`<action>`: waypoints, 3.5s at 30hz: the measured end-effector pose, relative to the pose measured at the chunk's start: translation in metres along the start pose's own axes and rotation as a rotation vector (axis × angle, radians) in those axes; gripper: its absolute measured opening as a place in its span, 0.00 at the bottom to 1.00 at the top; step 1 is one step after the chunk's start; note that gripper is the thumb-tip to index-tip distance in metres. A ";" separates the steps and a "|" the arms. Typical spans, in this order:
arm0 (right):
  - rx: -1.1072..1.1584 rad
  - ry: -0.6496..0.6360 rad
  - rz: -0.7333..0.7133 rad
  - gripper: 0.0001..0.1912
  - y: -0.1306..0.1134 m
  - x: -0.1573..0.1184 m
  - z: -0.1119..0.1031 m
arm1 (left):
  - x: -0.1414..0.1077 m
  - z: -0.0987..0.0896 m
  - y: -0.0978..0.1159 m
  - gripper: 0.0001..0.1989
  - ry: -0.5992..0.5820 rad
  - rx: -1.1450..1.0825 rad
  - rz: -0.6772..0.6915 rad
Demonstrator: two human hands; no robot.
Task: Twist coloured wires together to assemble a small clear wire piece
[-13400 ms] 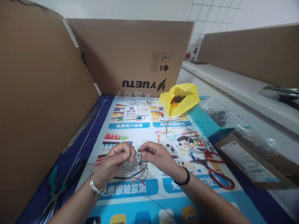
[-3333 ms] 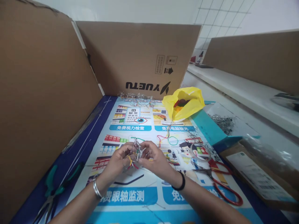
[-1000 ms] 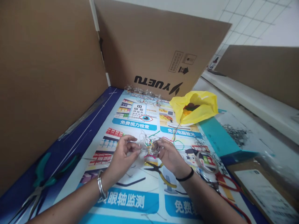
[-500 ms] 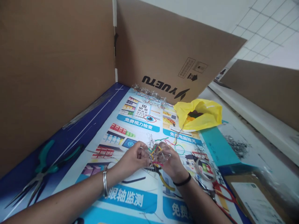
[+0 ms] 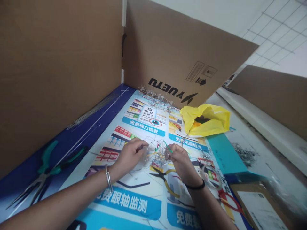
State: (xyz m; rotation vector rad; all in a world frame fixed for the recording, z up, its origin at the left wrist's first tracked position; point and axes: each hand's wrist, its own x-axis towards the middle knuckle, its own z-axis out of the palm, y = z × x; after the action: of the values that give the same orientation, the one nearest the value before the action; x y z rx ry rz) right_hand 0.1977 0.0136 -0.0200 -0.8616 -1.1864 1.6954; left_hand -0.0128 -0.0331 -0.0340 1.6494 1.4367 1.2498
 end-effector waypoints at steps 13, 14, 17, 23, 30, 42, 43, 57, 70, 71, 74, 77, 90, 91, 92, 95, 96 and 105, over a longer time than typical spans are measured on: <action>0.105 -0.045 0.128 0.16 -0.003 -0.003 0.008 | -0.005 -0.003 0.012 0.21 0.149 0.262 0.278; 0.097 -0.041 0.126 0.17 -0.005 -0.003 0.008 | -0.005 -0.003 0.012 0.21 0.154 0.282 0.296; 0.074 -0.043 0.129 0.19 -0.007 -0.003 0.008 | -0.005 -0.004 0.013 0.20 0.129 0.278 0.348; 0.056 -0.058 0.097 0.21 -0.007 -0.004 0.005 | -0.007 -0.004 0.012 0.18 0.100 0.237 0.381; -0.095 -0.017 0.029 0.20 -0.010 -0.005 0.005 | -0.009 -0.004 0.012 0.18 0.083 0.272 0.420; -0.299 0.039 -0.070 0.13 -0.023 -0.008 0.013 | -0.010 0.000 0.014 0.20 -0.022 0.136 0.370; -0.305 0.038 -0.068 0.13 -0.023 -0.008 0.013 | -0.010 0.000 0.015 0.21 -0.039 0.106 0.341; -0.171 0.096 -0.031 0.14 -0.014 -0.008 0.028 | -0.011 0.013 0.012 0.12 -0.229 -0.231 0.048; -0.034 0.162 0.070 0.13 -0.020 -0.003 0.012 | -0.005 -0.014 0.027 0.08 -0.320 -0.159 0.200; -0.021 0.167 0.084 0.14 -0.020 -0.002 0.011 | -0.005 -0.015 0.026 0.07 -0.320 -0.165 0.193; 0.025 0.162 0.112 0.14 -0.019 -0.001 0.011 | -0.006 -0.011 0.025 0.05 -0.263 -0.195 0.141; 0.060 0.196 0.104 0.13 -0.018 -0.001 0.014 | -0.008 -0.002 0.024 0.05 -0.088 -0.213 0.042; 0.007 0.254 -0.071 0.11 -0.027 -0.004 0.038 | -0.019 0.013 0.021 0.11 -0.234 -0.842 -0.332; 0.008 0.250 -0.078 0.11 -0.027 -0.004 0.039 | -0.019 0.013 0.020 0.11 -0.229 -0.863 -0.346; 0.013 0.247 -0.080 0.11 -0.027 -0.004 0.040 | -0.019 0.013 0.020 0.11 -0.223 -0.884 -0.359; 0.030 0.245 -0.078 0.11 -0.028 -0.003 0.044 | -0.018 0.012 0.022 0.13 -0.215 -0.952 -0.392; 0.037 0.243 -0.079 0.11 -0.029 -0.003 0.045 | -0.017 0.011 0.022 0.13 -0.214 -0.971 -0.399; 0.052 0.206 -0.102 0.12 -0.032 -0.005 0.049 | -0.015 0.002 0.017 0.09 -0.233 -0.690 -0.228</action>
State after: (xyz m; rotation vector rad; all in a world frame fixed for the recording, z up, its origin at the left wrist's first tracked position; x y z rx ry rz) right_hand 0.1644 -0.0028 0.0255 -0.9046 -1.0253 1.5094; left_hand -0.0037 -0.0514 -0.0234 1.0829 0.8757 1.1927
